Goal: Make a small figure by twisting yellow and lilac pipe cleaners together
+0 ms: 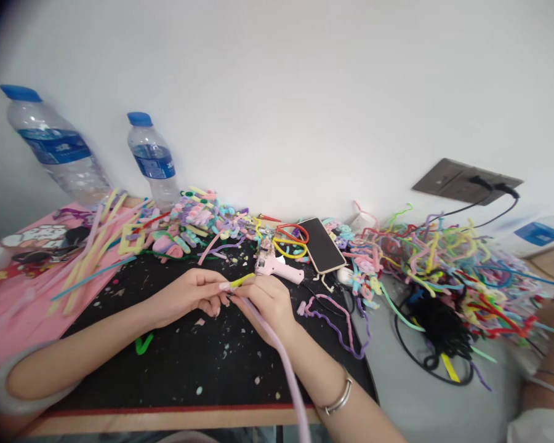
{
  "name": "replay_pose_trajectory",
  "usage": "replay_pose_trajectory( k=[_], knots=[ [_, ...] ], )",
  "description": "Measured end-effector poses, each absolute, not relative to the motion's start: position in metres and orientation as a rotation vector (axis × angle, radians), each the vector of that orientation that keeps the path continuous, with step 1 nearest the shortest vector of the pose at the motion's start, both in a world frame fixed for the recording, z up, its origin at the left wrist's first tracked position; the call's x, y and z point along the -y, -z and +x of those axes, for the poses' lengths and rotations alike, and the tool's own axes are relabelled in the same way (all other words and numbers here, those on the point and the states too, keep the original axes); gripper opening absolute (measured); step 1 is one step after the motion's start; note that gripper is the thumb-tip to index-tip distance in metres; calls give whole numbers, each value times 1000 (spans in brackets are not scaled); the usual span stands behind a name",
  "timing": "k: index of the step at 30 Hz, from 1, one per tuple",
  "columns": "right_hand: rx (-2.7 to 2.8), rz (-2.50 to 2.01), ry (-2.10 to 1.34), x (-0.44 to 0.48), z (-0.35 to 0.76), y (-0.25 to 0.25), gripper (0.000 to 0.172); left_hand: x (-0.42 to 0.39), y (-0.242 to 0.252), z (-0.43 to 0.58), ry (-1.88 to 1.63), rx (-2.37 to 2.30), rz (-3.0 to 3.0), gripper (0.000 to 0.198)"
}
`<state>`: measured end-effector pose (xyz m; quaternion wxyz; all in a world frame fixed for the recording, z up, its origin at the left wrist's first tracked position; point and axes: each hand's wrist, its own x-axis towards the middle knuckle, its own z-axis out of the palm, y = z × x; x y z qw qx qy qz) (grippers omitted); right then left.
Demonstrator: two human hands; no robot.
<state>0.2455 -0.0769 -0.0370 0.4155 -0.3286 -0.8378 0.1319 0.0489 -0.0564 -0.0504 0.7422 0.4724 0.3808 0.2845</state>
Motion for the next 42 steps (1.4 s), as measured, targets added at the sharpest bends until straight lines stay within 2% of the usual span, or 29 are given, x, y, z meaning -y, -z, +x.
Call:
replay_pose_trajectory(
  k=[8,14,21,25,29,35,40,42],
  knots=[
    [2076,-868,-446,75,245,42,10,56,46,50,-745,-880,1060,23],
    [2057,-1037,-393,69,245,45,13,55,44,49,-862,-942,1125,23],
    [1972,-1523,-7,46,266,48,49,48,47,41,-825,-950,1195,24],
    [2021,-1761,-45,40,277,47,63,47,46,39,-672,-895,1267,24],
    [2108,-1866,-86,38,280,50,57,45,44,39,-640,-923,1308,25],
    [2046,-1750,-199,31,286,52,32,42,43,37,-652,-954,1304,22],
    [1975,-1521,-487,24,296,48,17,41,44,37,-645,-1006,1324,21],
    [1923,-1451,-649,23,300,48,17,41,45,38,-640,-1010,1328,21]
  ],
)
